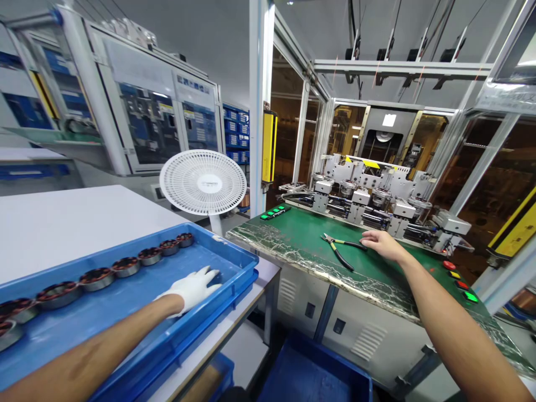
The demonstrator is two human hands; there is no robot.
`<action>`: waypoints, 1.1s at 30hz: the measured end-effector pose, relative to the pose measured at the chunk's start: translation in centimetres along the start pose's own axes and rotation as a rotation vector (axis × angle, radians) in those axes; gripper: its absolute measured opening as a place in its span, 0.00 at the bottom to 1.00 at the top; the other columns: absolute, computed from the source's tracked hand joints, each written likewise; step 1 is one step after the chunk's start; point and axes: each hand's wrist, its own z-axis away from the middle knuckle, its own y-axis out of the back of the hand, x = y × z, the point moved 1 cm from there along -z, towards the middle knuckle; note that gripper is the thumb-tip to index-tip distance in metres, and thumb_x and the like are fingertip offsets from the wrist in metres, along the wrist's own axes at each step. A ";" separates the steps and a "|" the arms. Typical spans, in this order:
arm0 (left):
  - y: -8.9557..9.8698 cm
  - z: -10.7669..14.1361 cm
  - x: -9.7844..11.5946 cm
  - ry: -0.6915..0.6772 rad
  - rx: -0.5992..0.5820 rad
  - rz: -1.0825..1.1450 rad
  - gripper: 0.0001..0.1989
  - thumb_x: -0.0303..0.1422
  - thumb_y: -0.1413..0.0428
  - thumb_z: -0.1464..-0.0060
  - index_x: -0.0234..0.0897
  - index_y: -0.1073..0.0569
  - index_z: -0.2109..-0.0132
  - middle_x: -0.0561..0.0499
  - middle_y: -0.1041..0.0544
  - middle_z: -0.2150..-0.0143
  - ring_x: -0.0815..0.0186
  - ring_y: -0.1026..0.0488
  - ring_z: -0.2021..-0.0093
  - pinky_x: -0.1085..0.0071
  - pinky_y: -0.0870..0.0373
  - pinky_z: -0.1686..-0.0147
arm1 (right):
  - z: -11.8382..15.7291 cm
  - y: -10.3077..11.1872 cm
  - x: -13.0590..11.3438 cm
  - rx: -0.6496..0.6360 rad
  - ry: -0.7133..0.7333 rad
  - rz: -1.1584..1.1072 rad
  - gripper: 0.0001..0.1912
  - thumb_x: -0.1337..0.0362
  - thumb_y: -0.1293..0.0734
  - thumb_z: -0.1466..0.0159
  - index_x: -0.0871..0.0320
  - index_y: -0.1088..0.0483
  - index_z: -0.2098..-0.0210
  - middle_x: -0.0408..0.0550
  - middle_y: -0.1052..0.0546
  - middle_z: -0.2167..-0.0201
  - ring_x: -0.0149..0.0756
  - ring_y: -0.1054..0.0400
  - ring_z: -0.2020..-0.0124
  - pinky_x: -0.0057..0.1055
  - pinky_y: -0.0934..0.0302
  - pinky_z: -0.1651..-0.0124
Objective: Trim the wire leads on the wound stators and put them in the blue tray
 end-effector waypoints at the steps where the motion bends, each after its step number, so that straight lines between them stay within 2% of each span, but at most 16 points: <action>1: 0.0 0.0 0.0 0.001 0.002 -0.002 0.36 0.47 0.58 0.39 0.30 0.36 0.31 0.30 0.43 0.28 0.41 0.39 0.31 0.50 0.40 0.34 | -0.1 0.0 0.1 -0.007 0.012 0.009 0.19 0.65 0.29 0.39 0.64 0.25 0.49 0.56 0.19 0.52 0.44 0.24 0.49 0.41 0.32 0.40; 5: 0.1 0.0 -0.1 -0.001 0.006 0.006 0.36 0.47 0.58 0.39 0.31 0.36 0.31 0.31 0.43 0.28 0.42 0.39 0.31 0.50 0.40 0.34 | -0.2 0.2 0.3 -0.007 0.041 0.033 0.16 0.62 0.27 0.40 0.61 0.22 0.53 0.53 0.18 0.54 0.44 0.23 0.51 0.43 0.32 0.39; 17: -1.0 -1.0 -1.1 -0.017 0.044 0.034 0.37 0.49 0.56 0.41 0.31 0.33 0.33 0.30 0.41 0.29 0.40 0.37 0.33 0.49 0.39 0.35 | -0.2 0.1 0.3 -0.002 0.033 0.024 0.17 0.63 0.27 0.41 0.60 0.21 0.53 0.53 0.17 0.55 0.44 0.23 0.52 0.42 0.32 0.39; 27: -0.3 -0.4 -0.4 -0.009 0.002 0.006 0.38 0.49 0.59 0.40 0.31 0.36 0.31 0.31 0.43 0.28 0.41 0.39 0.31 0.49 0.41 0.33 | 0.1 0.1 -0.2 0.000 0.023 0.021 0.16 0.63 0.27 0.40 0.61 0.21 0.53 0.54 0.17 0.54 0.45 0.23 0.51 0.43 0.32 0.40; 33: -0.9 -0.8 -0.9 -0.020 0.020 0.027 0.38 0.49 0.58 0.40 0.30 0.35 0.32 0.30 0.42 0.28 0.40 0.38 0.32 0.48 0.40 0.34 | 0.0 0.1 -0.1 -0.001 0.007 0.018 0.16 0.64 0.27 0.40 0.59 0.22 0.53 0.52 0.17 0.54 0.43 0.23 0.51 0.41 0.31 0.40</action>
